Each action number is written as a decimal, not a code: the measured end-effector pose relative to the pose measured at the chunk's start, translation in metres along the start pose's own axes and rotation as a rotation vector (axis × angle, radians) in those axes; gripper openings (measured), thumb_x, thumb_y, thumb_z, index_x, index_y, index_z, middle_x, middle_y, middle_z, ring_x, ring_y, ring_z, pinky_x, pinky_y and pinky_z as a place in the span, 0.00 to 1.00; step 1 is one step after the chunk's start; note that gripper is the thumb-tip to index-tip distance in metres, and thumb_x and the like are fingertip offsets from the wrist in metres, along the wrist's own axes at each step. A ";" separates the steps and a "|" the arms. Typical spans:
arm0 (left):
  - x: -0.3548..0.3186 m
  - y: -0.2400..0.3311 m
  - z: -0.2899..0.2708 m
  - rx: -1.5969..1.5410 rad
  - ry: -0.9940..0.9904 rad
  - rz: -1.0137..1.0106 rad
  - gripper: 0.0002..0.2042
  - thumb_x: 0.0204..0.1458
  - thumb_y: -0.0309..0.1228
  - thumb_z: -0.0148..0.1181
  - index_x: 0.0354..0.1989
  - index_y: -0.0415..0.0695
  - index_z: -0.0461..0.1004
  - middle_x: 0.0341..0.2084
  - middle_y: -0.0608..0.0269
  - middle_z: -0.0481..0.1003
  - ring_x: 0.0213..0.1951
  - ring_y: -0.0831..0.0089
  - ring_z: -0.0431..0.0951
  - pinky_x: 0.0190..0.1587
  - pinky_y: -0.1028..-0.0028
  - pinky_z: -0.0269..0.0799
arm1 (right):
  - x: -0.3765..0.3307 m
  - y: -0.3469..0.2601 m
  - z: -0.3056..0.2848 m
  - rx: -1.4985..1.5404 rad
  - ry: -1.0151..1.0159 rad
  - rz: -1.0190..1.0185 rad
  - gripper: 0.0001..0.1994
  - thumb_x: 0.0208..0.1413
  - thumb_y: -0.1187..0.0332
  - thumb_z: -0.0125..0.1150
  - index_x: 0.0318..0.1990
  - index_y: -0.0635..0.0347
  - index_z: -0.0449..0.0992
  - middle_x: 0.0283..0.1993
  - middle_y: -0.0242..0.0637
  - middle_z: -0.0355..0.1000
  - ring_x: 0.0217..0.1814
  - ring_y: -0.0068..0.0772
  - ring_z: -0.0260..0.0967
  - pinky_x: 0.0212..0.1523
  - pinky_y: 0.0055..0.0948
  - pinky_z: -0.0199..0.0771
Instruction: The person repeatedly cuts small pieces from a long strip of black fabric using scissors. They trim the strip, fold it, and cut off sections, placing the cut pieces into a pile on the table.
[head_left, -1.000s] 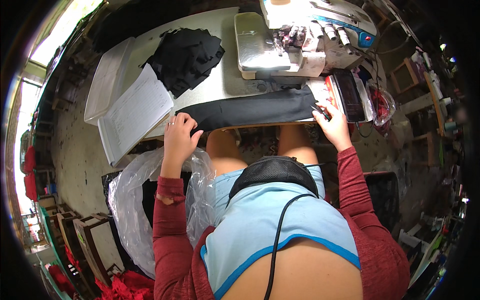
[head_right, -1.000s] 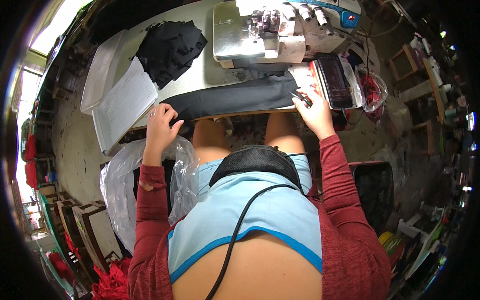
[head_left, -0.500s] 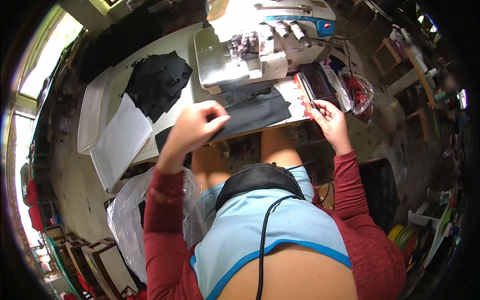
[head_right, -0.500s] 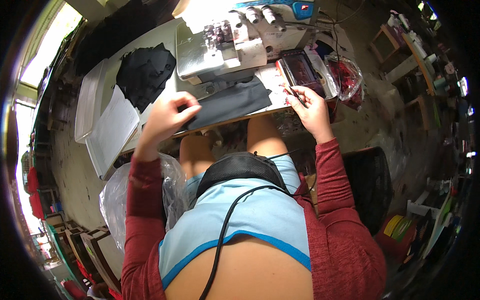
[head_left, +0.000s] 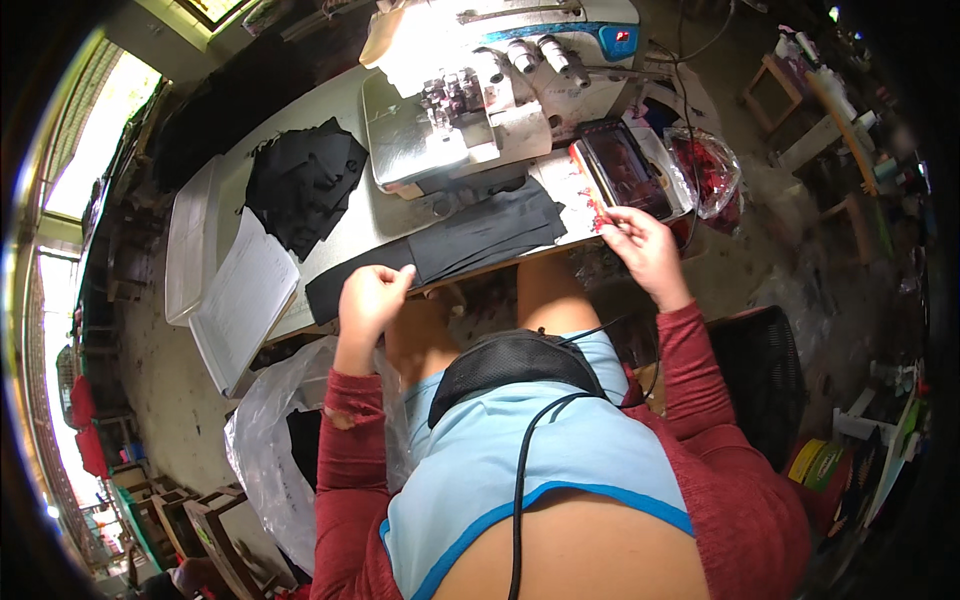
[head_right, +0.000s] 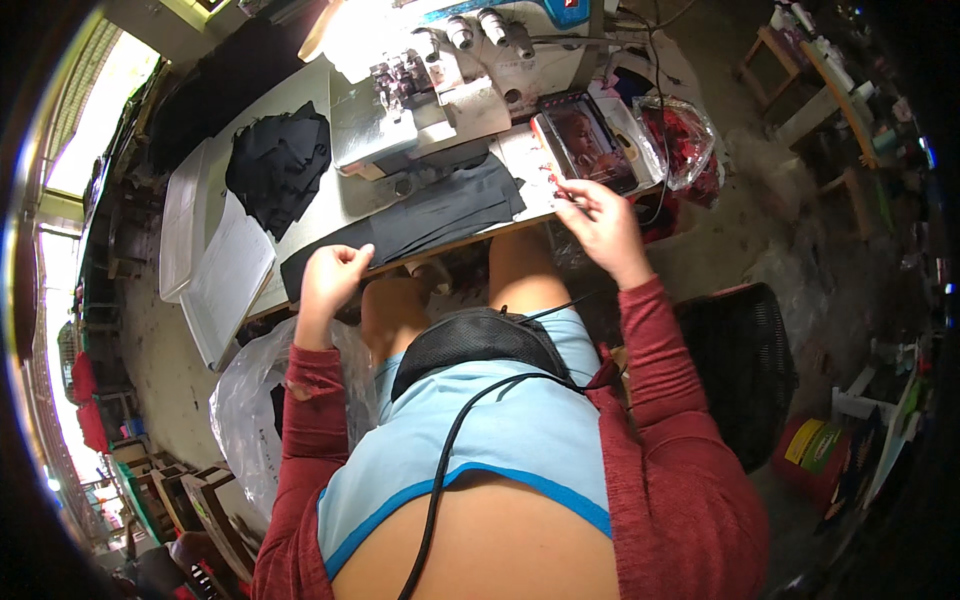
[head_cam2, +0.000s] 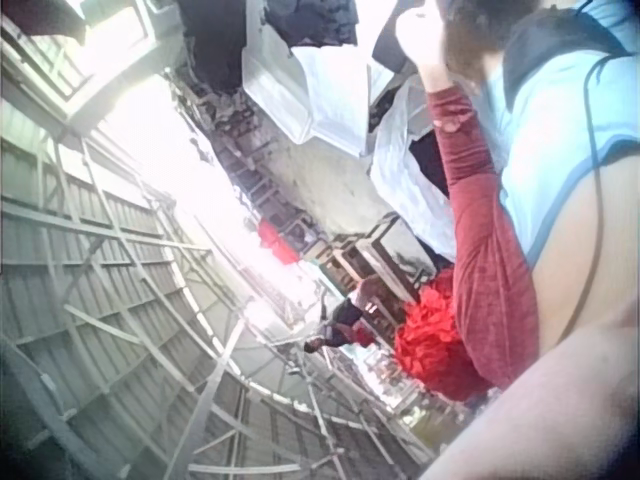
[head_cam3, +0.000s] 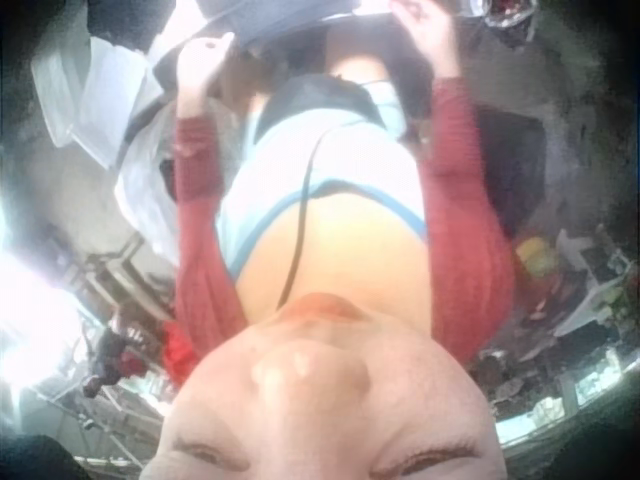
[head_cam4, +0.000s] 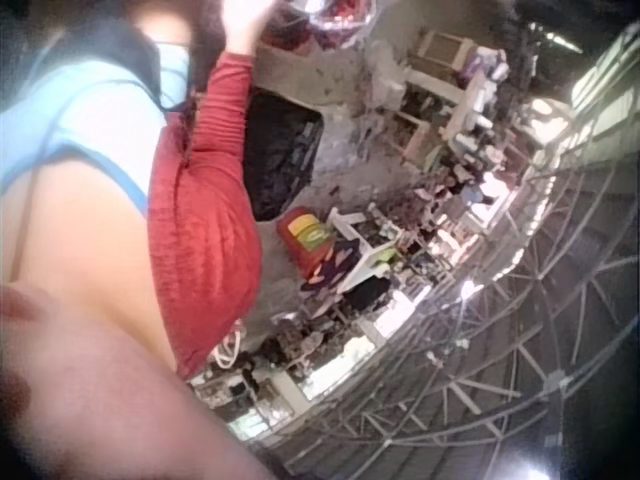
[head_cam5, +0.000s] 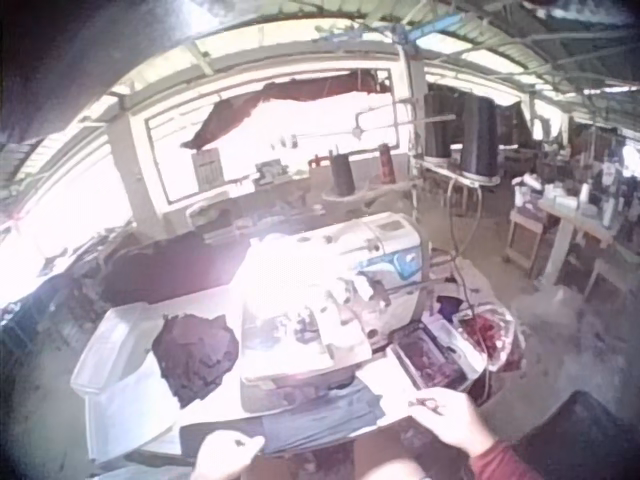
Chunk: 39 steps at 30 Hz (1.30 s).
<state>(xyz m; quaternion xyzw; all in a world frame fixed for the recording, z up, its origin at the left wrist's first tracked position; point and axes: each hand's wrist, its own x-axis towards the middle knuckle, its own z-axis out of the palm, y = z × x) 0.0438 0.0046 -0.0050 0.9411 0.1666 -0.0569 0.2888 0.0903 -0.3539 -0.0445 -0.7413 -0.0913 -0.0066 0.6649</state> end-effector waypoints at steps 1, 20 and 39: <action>-0.003 0.006 0.007 -0.021 -0.010 -0.034 0.18 0.45 0.44 0.62 0.21 0.39 0.78 0.13 0.54 0.73 0.18 0.67 0.75 0.26 0.71 0.69 | 0.003 -0.006 0.009 -0.043 -0.037 -0.032 0.13 0.55 0.74 0.58 0.48 0.66 0.72 0.43 0.35 0.72 0.44 0.19 0.69 0.46 0.20 0.70; -0.038 0.109 -0.011 -0.285 0.404 0.748 0.04 0.48 0.23 0.60 0.32 0.43 0.75 0.23 0.65 0.73 0.21 0.76 0.71 0.25 0.78 0.67 | 0.065 -0.139 -0.003 -0.678 -0.267 -0.606 0.09 0.40 0.76 0.66 0.33 0.64 0.77 0.31 0.40 0.74 0.35 0.34 0.72 0.38 0.28 0.71; -0.060 -0.023 -0.021 -0.354 0.257 0.239 0.05 0.54 0.24 0.54 0.31 0.36 0.74 0.24 0.65 0.72 0.24 0.81 0.67 0.28 0.80 0.64 | 0.139 -0.085 -0.316 -1.400 0.656 0.012 0.20 0.45 0.56 0.66 0.33 0.68 0.77 0.25 0.42 0.73 0.27 0.33 0.69 0.32 0.32 0.67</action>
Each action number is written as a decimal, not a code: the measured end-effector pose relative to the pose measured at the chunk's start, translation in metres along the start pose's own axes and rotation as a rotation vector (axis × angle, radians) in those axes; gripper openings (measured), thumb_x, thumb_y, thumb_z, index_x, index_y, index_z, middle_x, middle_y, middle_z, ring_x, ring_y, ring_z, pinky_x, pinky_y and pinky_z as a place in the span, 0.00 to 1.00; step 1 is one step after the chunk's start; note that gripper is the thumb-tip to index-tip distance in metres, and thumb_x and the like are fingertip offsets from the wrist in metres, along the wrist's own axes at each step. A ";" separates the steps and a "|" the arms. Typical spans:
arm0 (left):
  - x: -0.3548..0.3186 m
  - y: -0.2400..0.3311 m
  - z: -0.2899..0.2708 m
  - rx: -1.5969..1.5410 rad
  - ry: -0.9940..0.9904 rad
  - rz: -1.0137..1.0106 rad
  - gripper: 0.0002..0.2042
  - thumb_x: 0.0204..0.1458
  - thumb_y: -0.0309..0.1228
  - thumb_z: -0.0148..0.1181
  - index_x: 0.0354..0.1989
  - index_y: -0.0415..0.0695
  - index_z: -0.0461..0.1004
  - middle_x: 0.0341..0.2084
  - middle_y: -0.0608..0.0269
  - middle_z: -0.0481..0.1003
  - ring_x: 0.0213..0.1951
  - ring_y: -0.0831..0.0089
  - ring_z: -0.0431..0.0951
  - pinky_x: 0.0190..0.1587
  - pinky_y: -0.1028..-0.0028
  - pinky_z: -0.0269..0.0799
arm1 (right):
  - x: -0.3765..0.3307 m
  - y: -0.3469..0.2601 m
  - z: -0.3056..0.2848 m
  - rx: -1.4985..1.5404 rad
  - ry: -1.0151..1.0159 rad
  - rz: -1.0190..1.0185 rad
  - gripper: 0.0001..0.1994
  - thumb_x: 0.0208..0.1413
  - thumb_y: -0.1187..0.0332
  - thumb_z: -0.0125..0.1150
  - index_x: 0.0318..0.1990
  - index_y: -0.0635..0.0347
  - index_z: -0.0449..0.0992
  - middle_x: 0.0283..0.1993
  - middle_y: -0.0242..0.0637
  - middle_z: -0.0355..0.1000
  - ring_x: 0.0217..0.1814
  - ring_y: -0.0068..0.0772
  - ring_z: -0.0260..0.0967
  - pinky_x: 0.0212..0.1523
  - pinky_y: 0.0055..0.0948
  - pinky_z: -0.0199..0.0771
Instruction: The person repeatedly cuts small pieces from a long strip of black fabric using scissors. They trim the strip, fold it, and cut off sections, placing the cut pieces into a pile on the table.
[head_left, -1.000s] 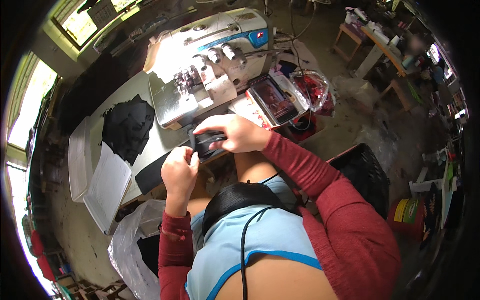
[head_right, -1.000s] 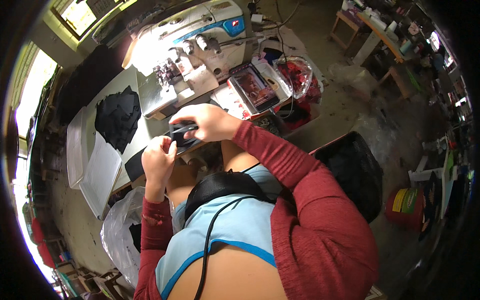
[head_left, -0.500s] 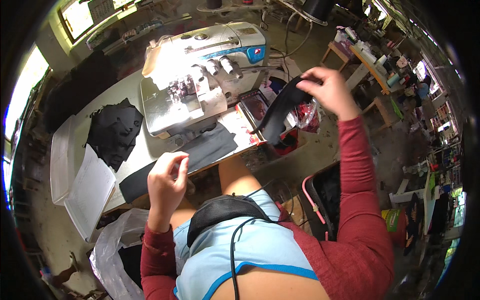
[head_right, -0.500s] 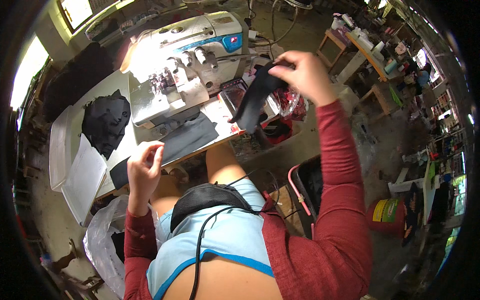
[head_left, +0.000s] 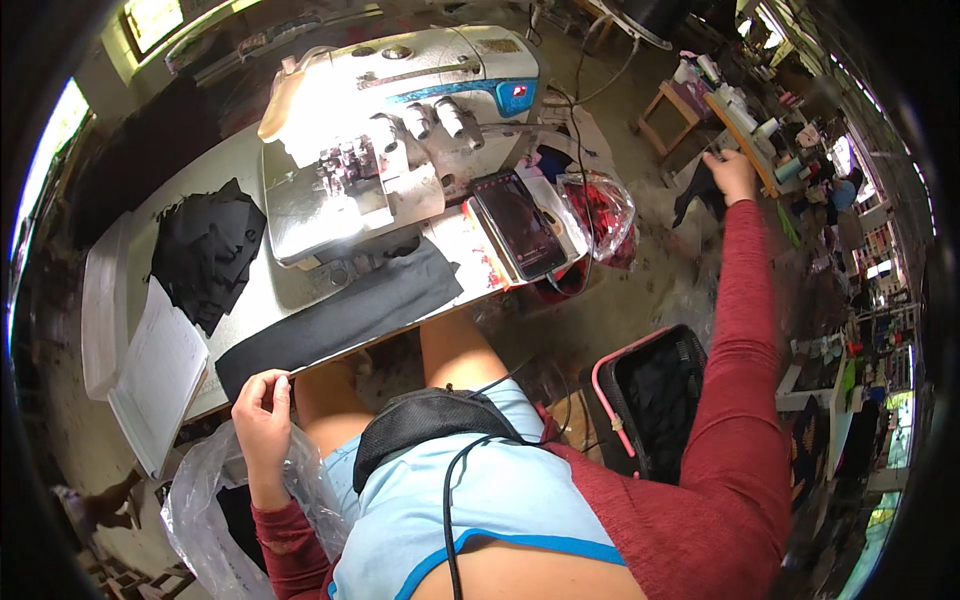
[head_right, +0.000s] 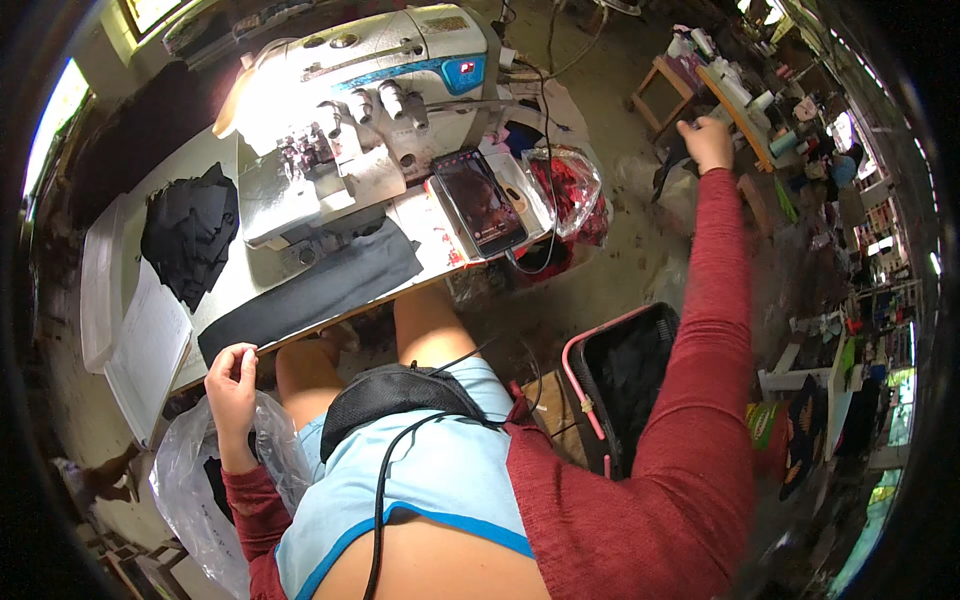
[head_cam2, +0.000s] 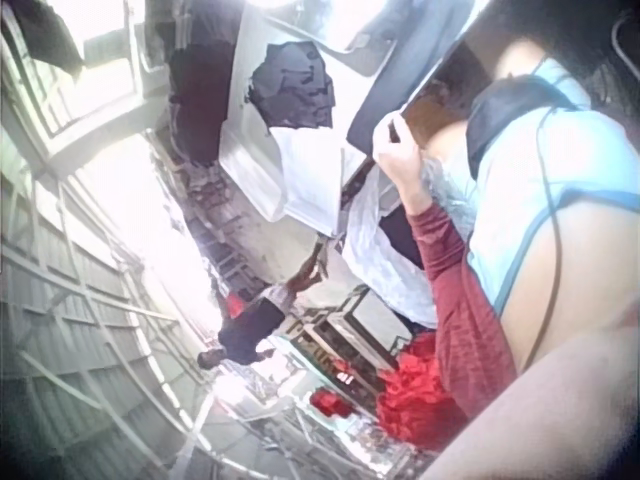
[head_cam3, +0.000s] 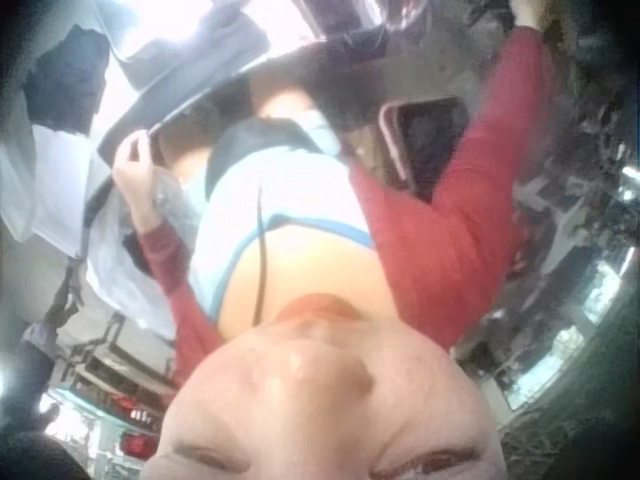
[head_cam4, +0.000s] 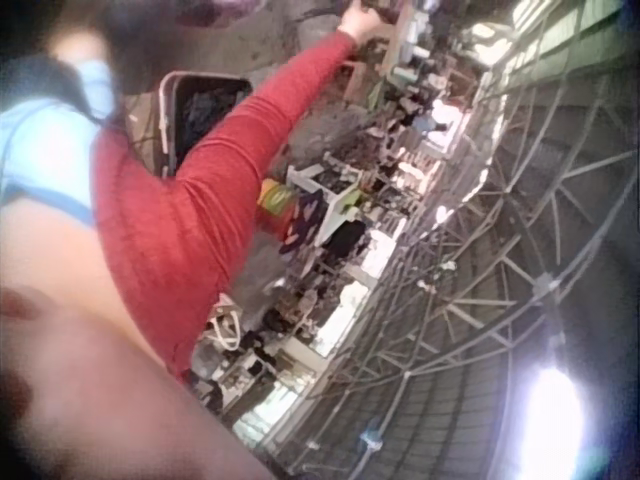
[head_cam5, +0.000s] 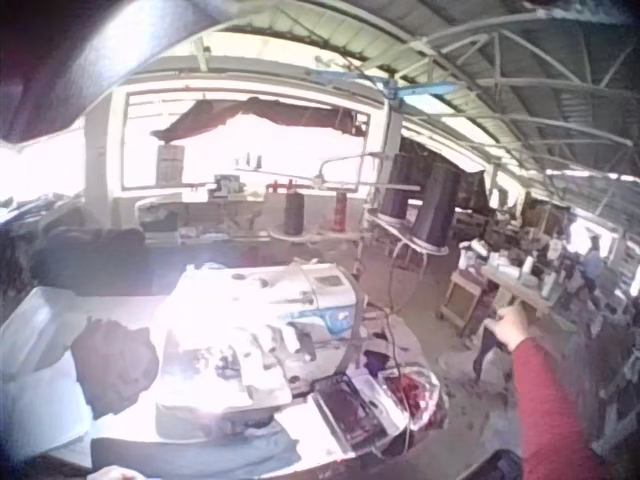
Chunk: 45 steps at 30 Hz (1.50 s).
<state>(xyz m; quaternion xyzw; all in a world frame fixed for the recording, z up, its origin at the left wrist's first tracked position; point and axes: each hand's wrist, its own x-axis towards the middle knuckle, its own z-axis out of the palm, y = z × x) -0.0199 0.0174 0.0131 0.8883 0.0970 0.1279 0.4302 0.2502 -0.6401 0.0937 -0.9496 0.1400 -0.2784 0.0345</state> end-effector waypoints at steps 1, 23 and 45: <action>0.001 0.002 -0.001 -0.005 0.004 0.014 0.05 0.54 0.24 0.54 0.31 0.36 0.73 0.24 0.65 0.72 0.24 0.81 0.67 0.28 0.80 0.64 | 0.003 0.006 0.024 0.100 -0.006 0.049 0.19 0.45 0.57 0.67 0.34 0.69 0.77 0.25 0.41 0.74 0.27 0.33 0.70 0.33 0.32 0.68; -0.011 -0.023 -0.029 0.082 0.112 -0.062 0.05 0.53 0.26 0.56 0.33 0.38 0.76 0.25 0.62 0.74 0.25 0.77 0.71 0.28 0.78 0.66 | -0.016 -0.160 0.114 0.757 -0.826 0.031 0.30 0.47 0.81 0.50 0.60 0.44 0.63 0.17 0.22 0.54 0.12 0.16 0.48 0.12 0.20 0.45; 0.031 -0.109 -0.182 1.009 0.644 -0.221 0.16 0.46 0.20 0.49 0.46 0.41 0.68 0.41 0.53 0.70 0.45 0.54 0.72 0.46 0.60 0.69 | 0.015 -0.125 0.217 0.165 -0.592 -0.372 0.21 0.38 0.74 0.66 0.45 0.68 0.74 0.36 0.47 0.77 0.40 0.42 0.75 0.43 0.36 0.71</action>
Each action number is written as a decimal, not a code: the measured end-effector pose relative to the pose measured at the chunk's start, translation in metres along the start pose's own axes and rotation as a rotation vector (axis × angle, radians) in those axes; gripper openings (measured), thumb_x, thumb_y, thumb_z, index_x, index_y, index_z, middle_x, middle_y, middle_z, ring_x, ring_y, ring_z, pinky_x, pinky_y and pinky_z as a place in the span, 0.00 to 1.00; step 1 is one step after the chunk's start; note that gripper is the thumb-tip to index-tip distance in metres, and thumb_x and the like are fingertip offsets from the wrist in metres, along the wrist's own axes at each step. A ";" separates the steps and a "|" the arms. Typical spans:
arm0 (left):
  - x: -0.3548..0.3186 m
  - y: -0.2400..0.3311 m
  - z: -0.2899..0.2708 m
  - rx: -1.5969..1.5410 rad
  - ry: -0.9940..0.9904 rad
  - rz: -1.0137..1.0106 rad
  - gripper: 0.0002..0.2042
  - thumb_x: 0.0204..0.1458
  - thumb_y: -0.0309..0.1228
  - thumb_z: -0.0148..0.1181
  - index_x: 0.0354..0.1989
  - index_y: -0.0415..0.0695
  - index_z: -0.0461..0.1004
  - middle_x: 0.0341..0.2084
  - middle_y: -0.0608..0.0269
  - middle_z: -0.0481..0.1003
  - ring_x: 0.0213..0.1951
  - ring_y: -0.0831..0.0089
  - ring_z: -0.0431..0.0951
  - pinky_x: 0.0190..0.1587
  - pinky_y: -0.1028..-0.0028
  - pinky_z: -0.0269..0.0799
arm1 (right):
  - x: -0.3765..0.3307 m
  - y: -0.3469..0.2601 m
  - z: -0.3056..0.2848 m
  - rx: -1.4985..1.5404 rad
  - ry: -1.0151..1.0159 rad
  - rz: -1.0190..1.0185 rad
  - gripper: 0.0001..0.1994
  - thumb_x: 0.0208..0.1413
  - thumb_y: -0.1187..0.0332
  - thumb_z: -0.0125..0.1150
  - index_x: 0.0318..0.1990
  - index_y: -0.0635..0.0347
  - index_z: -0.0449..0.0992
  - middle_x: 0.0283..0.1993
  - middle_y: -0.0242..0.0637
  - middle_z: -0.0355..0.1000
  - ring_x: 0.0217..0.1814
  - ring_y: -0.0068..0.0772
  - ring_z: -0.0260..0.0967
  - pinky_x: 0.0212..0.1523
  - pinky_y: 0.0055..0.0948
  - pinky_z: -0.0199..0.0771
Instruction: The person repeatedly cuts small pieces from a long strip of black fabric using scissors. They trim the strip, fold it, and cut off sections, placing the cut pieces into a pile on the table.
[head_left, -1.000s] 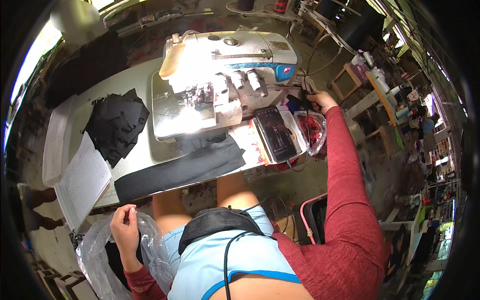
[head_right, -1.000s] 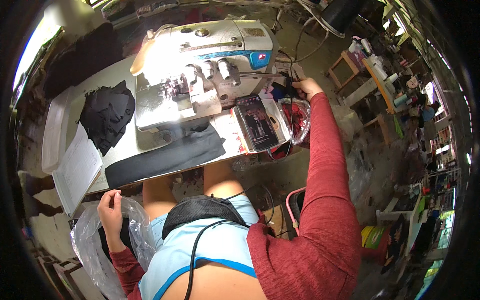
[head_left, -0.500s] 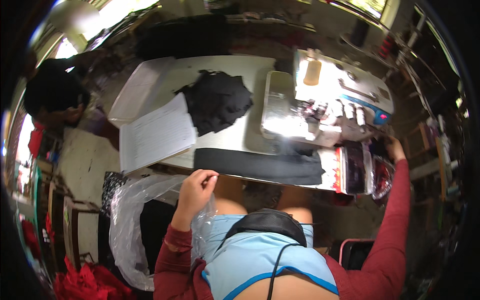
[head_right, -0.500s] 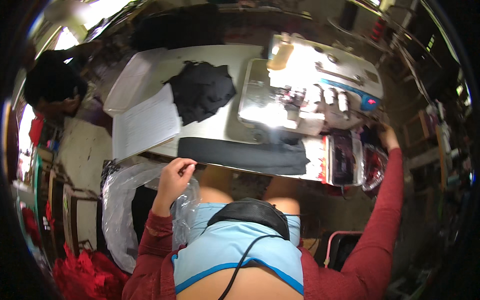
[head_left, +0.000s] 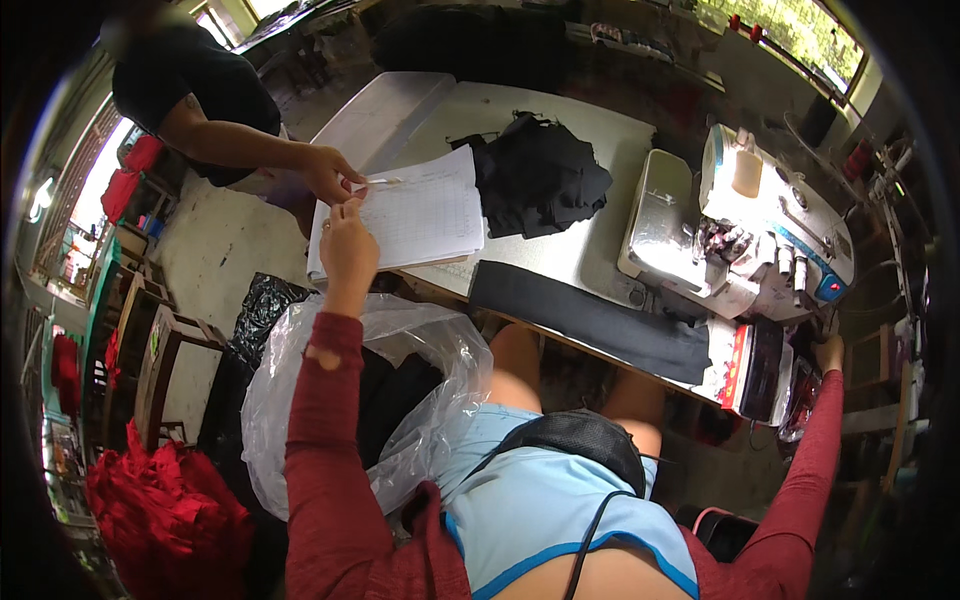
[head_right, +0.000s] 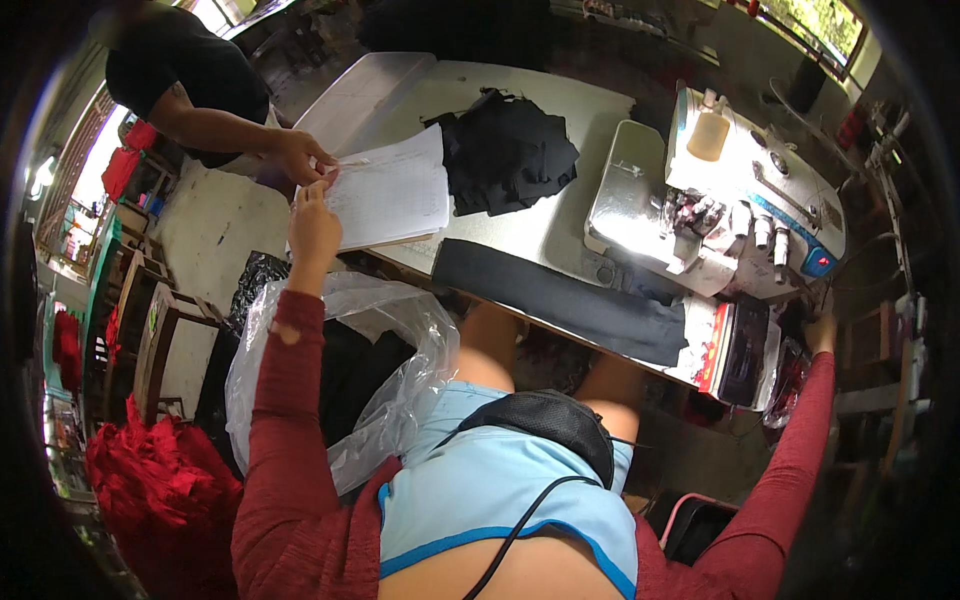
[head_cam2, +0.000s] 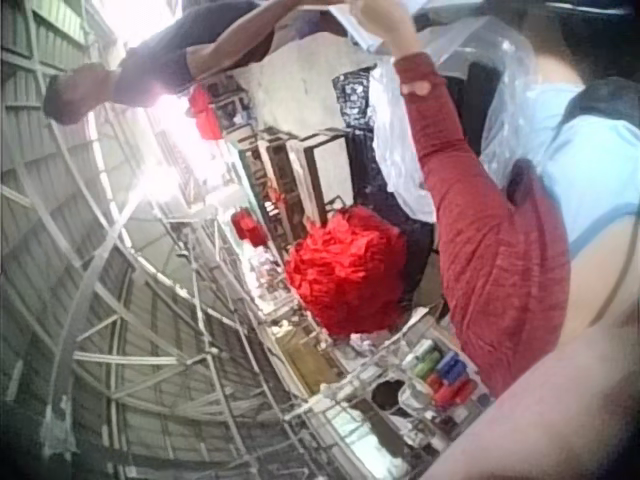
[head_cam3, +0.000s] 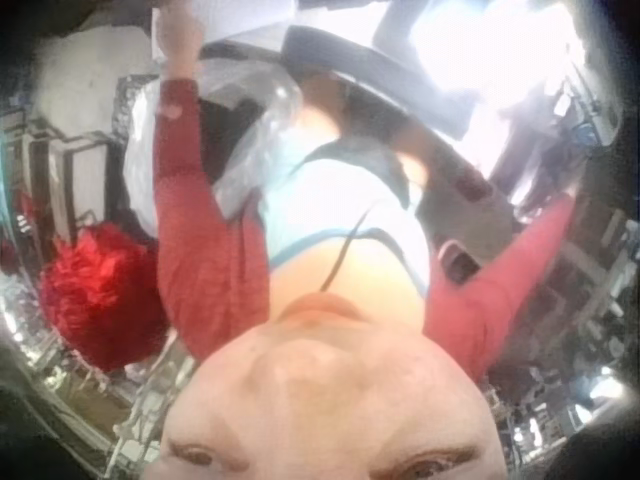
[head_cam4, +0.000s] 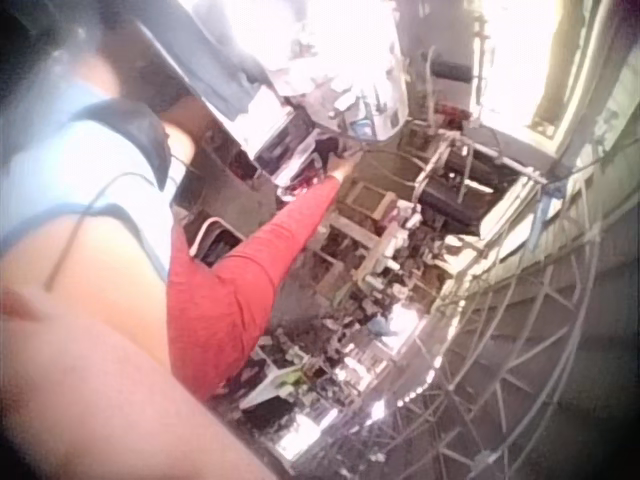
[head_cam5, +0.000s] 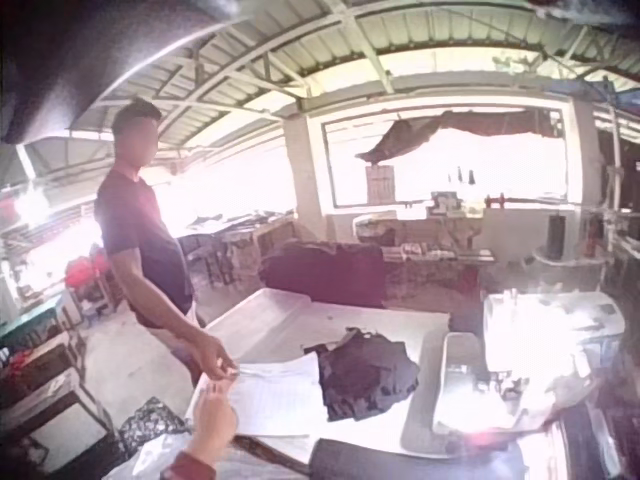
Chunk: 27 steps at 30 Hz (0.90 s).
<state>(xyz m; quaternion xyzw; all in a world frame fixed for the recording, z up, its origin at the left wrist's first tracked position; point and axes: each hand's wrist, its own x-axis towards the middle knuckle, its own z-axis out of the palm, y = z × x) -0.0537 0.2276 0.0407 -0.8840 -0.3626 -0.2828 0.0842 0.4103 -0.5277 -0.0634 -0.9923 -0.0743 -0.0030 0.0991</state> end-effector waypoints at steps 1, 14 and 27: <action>0.005 -0.002 0.003 -0.008 0.007 0.046 0.16 0.46 0.20 0.49 0.46 0.41 0.67 0.42 0.53 0.70 0.45 0.53 0.71 0.46 0.60 0.69 | -0.009 -0.010 0.002 -0.077 0.013 -0.039 0.22 0.40 0.72 0.66 0.47 0.65 0.74 0.40 0.48 0.75 0.44 0.44 0.73 0.45 0.36 0.70; 0.004 0.006 0.120 -0.214 -0.310 0.426 0.21 0.48 0.20 0.55 0.53 0.44 0.68 0.49 0.52 0.71 0.48 0.54 0.72 0.48 0.64 0.68 | -0.066 -0.117 -0.095 -0.045 0.262 0.220 0.14 0.50 0.62 0.56 0.43 0.52 0.79 0.46 0.46 0.74 0.49 0.48 0.71 0.49 0.39 0.70; 0.017 0.035 0.126 -0.187 -0.337 0.333 0.12 0.55 0.27 0.50 0.47 0.48 0.71 0.41 0.60 0.71 0.41 0.55 0.74 0.41 0.63 0.70 | -0.046 -0.101 -0.031 -0.203 0.093 0.230 0.23 0.42 0.52 0.65 0.43 0.57 0.78 0.38 0.47 0.76 0.41 0.43 0.75 0.44 0.36 0.74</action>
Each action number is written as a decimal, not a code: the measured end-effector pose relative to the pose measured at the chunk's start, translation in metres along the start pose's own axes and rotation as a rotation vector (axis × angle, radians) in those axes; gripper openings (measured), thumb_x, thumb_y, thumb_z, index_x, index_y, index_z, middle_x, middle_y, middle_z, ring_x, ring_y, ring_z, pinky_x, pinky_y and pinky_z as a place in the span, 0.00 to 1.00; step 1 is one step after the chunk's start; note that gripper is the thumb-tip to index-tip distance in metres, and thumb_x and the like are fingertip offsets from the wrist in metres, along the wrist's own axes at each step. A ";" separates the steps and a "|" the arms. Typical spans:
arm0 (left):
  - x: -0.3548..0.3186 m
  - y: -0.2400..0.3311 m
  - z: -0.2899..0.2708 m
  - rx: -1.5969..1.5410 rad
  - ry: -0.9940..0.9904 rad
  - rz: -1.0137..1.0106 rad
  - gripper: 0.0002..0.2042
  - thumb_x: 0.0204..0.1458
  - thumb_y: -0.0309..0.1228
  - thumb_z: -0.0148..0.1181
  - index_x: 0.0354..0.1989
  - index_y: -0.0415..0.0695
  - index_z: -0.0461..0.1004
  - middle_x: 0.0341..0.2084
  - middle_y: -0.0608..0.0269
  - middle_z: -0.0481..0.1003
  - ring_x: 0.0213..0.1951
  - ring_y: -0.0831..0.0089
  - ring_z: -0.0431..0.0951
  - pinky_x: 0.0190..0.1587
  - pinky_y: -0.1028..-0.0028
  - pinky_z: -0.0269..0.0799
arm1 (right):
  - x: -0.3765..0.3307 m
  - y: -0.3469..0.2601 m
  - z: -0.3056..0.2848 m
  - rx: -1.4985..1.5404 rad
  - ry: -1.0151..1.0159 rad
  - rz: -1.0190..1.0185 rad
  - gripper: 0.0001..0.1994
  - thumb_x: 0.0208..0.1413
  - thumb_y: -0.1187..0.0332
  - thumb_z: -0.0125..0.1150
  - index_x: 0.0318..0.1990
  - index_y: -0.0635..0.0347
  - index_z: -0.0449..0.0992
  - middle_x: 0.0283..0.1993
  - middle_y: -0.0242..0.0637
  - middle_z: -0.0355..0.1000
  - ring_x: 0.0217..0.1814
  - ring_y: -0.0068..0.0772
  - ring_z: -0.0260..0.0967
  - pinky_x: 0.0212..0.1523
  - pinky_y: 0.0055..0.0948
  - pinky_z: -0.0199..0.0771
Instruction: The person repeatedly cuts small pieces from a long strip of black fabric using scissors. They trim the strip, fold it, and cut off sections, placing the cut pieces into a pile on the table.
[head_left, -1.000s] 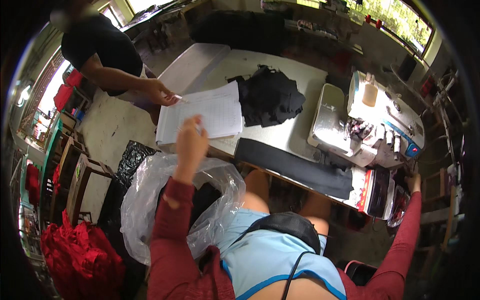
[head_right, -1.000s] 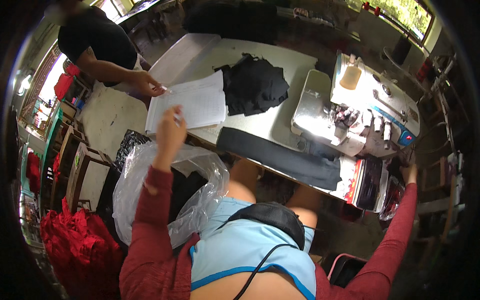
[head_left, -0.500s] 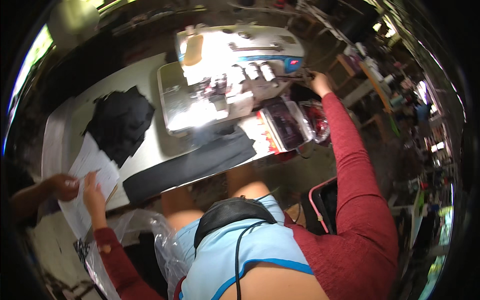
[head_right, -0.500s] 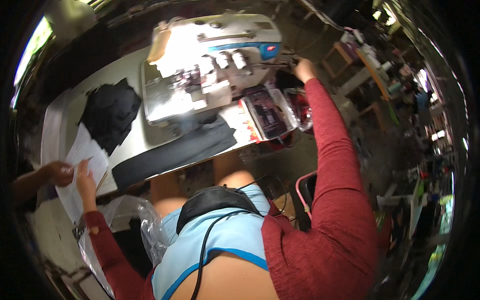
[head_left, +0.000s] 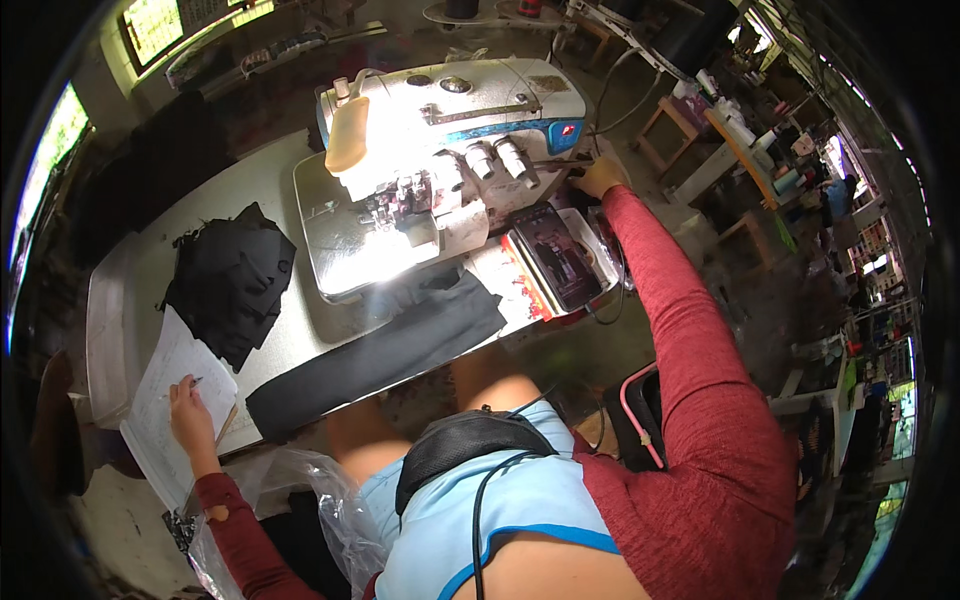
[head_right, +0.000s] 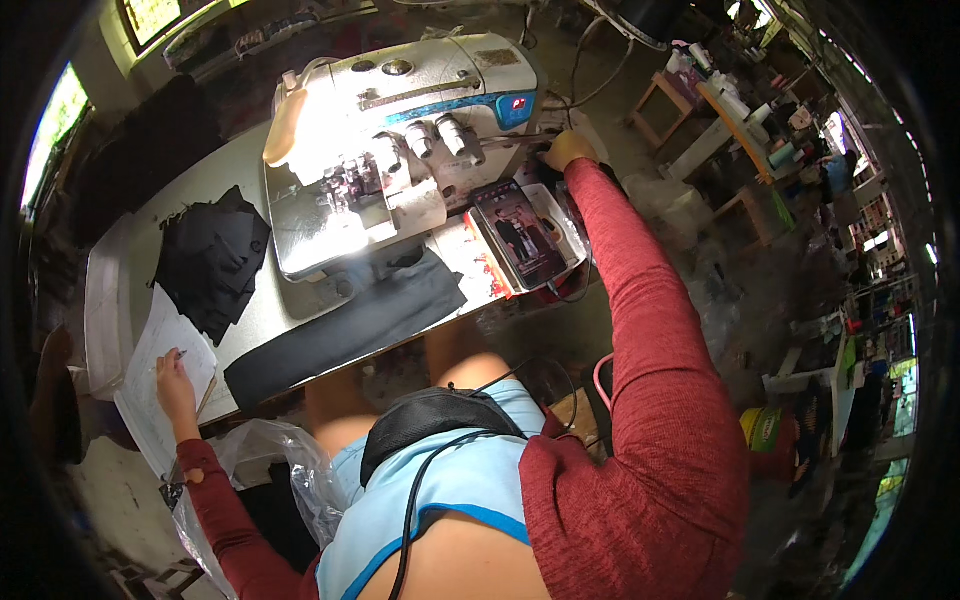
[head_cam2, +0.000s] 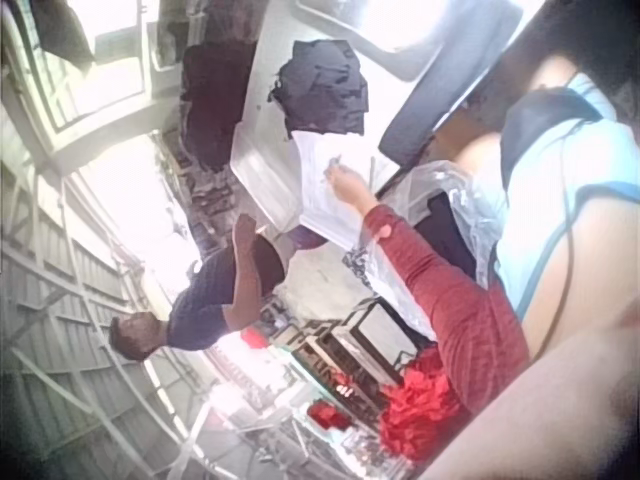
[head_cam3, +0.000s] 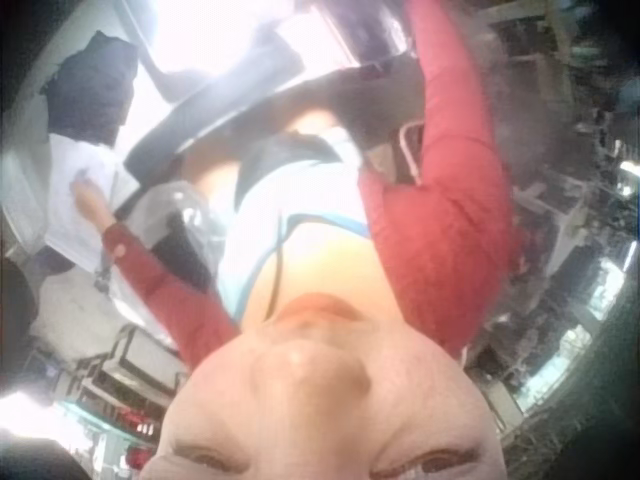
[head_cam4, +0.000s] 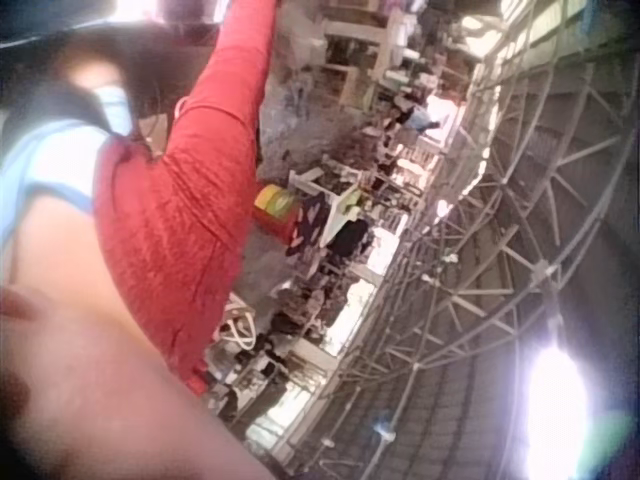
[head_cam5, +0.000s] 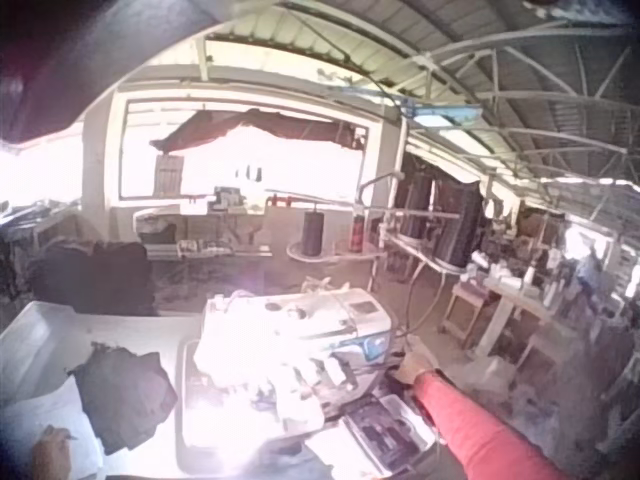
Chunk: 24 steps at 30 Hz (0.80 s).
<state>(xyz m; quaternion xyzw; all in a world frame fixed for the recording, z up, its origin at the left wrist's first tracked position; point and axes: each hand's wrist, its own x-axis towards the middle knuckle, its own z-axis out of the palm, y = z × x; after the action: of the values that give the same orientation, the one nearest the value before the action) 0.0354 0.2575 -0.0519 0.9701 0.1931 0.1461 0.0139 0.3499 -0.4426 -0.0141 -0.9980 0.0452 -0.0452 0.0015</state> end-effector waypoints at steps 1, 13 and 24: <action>0.002 0.001 0.002 0.004 0.021 -0.008 0.11 0.55 0.27 0.49 0.46 0.47 0.71 0.41 0.59 0.71 0.41 0.55 0.74 0.41 0.63 0.70 | 0.000 0.001 0.003 0.017 -0.030 0.027 0.23 0.42 0.52 0.65 0.42 0.58 0.78 0.41 0.48 0.75 0.44 0.44 0.74 0.45 0.37 0.73; -0.005 0.001 0.027 -0.066 0.222 -0.020 0.09 0.54 0.27 0.51 0.43 0.47 0.72 0.37 0.58 0.72 0.41 0.55 0.73 0.41 0.61 0.70 | 0.002 0.001 0.012 0.002 0.127 0.072 0.13 0.46 0.63 0.60 0.37 0.60 0.77 0.33 0.44 0.74 0.36 0.45 0.70 0.38 0.39 0.69; -0.003 0.014 0.014 -0.073 0.228 -0.114 0.05 0.49 0.29 0.56 0.34 0.52 0.74 0.34 0.61 0.69 0.40 0.60 0.72 0.39 0.62 0.69 | -0.053 0.029 -0.050 1.458 0.189 0.234 0.13 0.49 0.71 0.61 0.44 0.59 0.74 0.27 0.26 0.70 0.13 0.12 0.49 0.13 0.18 0.47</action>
<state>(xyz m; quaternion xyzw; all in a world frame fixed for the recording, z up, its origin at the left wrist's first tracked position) 0.0422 0.2436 -0.0649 0.9335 0.2426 0.2616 0.0355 0.2904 -0.4667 0.0311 -0.7244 0.1096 -0.1490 0.6641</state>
